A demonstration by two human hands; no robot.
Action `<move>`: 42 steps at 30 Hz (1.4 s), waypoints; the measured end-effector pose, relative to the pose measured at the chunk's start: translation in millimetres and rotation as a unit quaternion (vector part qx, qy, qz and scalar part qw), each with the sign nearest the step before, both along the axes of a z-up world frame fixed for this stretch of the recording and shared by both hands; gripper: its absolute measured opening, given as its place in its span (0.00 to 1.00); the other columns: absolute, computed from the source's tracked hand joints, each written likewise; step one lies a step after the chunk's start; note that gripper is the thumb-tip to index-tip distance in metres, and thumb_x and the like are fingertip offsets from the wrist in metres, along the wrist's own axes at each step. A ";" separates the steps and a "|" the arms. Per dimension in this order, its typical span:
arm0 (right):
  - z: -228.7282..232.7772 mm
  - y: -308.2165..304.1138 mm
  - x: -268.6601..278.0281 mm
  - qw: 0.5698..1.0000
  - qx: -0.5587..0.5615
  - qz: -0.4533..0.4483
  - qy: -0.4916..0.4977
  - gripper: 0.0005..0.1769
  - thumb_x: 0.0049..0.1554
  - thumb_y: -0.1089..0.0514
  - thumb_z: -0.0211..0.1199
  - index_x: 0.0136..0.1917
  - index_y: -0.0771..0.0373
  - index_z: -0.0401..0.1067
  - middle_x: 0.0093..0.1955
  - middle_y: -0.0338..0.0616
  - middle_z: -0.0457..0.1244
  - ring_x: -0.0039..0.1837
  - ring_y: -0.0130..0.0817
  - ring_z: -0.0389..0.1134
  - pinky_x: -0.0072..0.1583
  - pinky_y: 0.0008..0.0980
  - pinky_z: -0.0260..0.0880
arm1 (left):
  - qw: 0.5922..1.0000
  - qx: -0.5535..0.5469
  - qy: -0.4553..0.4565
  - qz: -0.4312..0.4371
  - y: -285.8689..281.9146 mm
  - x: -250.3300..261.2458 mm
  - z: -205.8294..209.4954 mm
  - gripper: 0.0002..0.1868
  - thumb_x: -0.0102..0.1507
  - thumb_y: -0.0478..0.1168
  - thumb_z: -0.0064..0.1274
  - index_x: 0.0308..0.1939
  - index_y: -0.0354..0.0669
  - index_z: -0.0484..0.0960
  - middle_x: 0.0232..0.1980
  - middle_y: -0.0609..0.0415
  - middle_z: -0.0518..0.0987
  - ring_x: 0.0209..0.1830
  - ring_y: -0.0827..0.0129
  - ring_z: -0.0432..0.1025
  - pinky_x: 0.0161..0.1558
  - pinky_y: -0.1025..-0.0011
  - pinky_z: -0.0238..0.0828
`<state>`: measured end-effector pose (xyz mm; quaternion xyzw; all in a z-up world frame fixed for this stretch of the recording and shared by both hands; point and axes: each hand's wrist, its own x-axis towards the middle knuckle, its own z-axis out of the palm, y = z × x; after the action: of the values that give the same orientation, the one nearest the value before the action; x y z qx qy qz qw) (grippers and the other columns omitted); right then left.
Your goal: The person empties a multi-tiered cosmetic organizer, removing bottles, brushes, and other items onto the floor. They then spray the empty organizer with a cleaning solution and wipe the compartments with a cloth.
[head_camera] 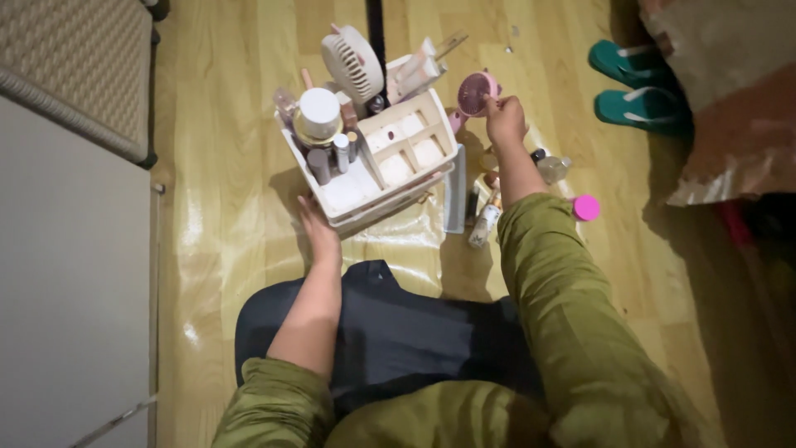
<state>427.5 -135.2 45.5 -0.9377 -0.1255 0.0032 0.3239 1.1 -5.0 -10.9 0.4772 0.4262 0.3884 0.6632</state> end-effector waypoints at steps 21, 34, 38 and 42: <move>103.0 83.4 -76.5 0.819 0.341 0.451 0.098 0.30 0.63 0.51 0.64 0.76 0.59 0.65 0.71 0.44 0.61 0.73 0.38 0.62 0.71 0.36 0.63 | 0.997 -0.072 -0.041 0.006 -3.7 3.1 29.6 0.43 0.71 0.69 0.25 0.74 0.39 0.65 0.71 0.47 0.69 0.70 0.60 0.65 0.70 0.64 0.57; 115.5 123.0 -101.3 0.880 0.255 0.364 0.171 0.22 0.58 0.62 0.70 0.63 0.63 0.67 0.46 0.41 0.72 0.45 0.28 0.75 0.47 0.29 0.76 | 0.996 -0.076 -0.040 0.019 2.0 9.8 9.1 0.45 0.69 0.71 0.27 0.75 0.38 0.63 0.73 0.46 0.66 0.71 0.58 0.63 0.70 0.63 0.57; 120.0 127.0 -109.1 0.847 0.262 0.445 0.128 0.13 0.67 0.65 0.64 0.63 0.67 0.70 0.52 0.43 0.69 0.51 0.27 0.70 0.51 0.29 0.74 | 0.998 -0.058 -0.035 0.012 -0.8 6.4 12.2 0.45 0.69 0.71 0.26 0.75 0.38 0.61 0.73 0.45 0.68 0.72 0.58 0.63 0.71 0.63 0.55; 147.3 119.3 -119.6 0.857 0.301 0.357 0.218 0.15 0.64 0.60 0.57 0.64 0.62 0.69 0.56 0.45 0.68 0.49 0.31 0.72 0.49 0.34 0.75 | 0.998 -0.050 -0.037 0.009 1.2 6.1 10.0 0.45 0.69 0.71 0.26 0.74 0.38 0.62 0.73 0.45 0.68 0.72 0.57 0.63 0.71 0.63 0.54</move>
<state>307.9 -16.0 192.8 -0.6608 -0.3726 0.2850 0.5859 7.2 -3.8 -0.9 0.4246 0.4243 0.3899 0.6983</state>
